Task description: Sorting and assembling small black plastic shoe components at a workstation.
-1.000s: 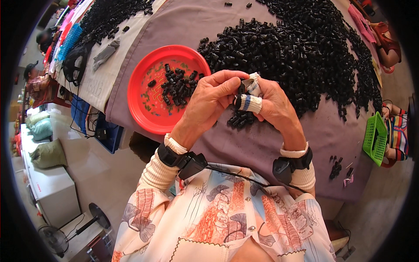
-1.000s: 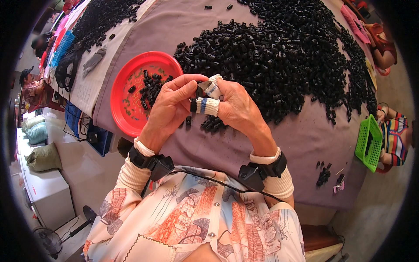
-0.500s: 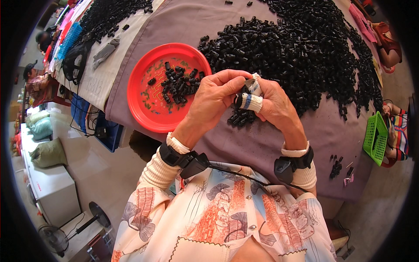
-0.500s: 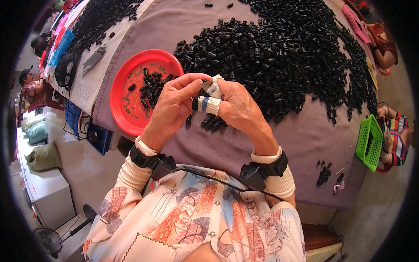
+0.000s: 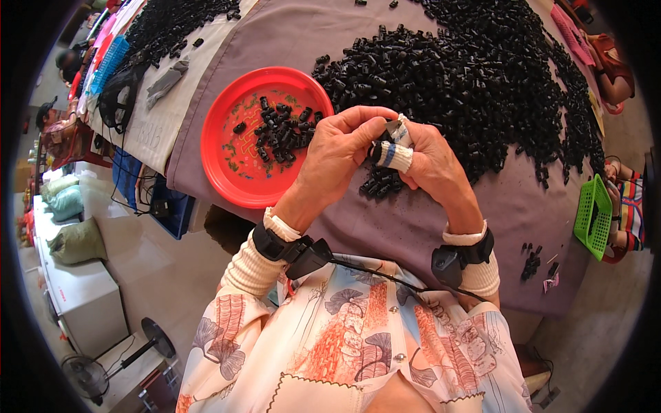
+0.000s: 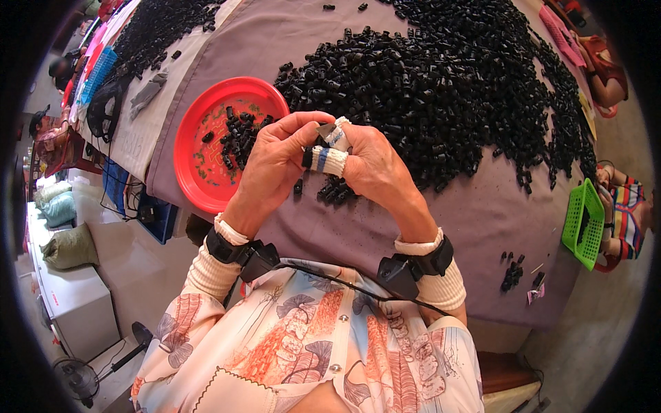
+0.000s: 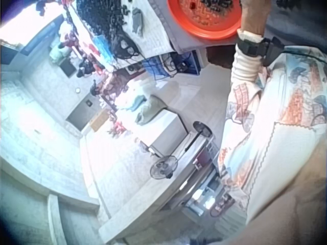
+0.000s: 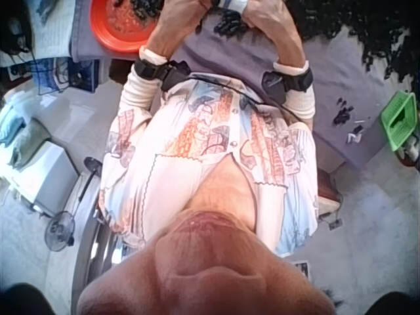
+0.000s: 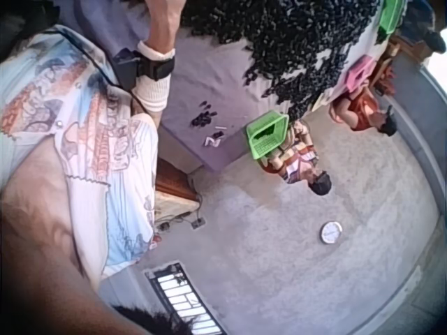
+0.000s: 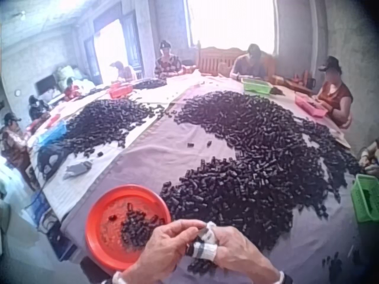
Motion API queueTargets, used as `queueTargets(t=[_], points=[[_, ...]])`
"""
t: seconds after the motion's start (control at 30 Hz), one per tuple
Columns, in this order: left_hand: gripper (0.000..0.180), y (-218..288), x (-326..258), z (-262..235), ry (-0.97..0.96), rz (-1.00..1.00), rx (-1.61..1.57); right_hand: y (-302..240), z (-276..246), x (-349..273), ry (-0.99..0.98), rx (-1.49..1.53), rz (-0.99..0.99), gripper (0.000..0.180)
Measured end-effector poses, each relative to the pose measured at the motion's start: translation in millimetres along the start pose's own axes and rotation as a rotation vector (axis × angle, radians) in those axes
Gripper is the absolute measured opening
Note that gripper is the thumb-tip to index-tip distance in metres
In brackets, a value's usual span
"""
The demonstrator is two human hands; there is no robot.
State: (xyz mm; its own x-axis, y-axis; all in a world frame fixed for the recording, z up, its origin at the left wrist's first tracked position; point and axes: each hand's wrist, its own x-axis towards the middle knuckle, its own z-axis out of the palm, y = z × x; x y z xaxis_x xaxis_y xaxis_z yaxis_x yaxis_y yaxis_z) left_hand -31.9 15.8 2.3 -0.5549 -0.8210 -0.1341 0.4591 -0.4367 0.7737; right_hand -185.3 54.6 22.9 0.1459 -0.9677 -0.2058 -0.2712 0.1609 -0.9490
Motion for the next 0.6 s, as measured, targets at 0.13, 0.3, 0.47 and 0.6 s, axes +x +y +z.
queueTargets(t=[0.13, 0.3, 0.47, 0.6], points=[[0.024, -0.2, -1.9, -2.2, -0.034, -0.042, -0.073, 0.9, -0.9, -1.0, -0.009, 0.055, 0.014, 0.026], [0.025, -1.5, -1.5, -5.8, -0.032, -0.075, -0.104, -0.3, -0.5, -2.1, -0.014, 0.042, 0.014, 0.025], [0.024, -2.0, -1.4, -5.2, -0.018, -0.126, -0.146, 3.0, -1.2, -2.9, -0.012, -0.011, 0.005, 0.025], [0.024, -2.4, -1.3, -6.3, -0.023, -0.139, -0.151, 6.1, -3.2, -3.5, -0.022, -0.025, 0.017, 0.022]])
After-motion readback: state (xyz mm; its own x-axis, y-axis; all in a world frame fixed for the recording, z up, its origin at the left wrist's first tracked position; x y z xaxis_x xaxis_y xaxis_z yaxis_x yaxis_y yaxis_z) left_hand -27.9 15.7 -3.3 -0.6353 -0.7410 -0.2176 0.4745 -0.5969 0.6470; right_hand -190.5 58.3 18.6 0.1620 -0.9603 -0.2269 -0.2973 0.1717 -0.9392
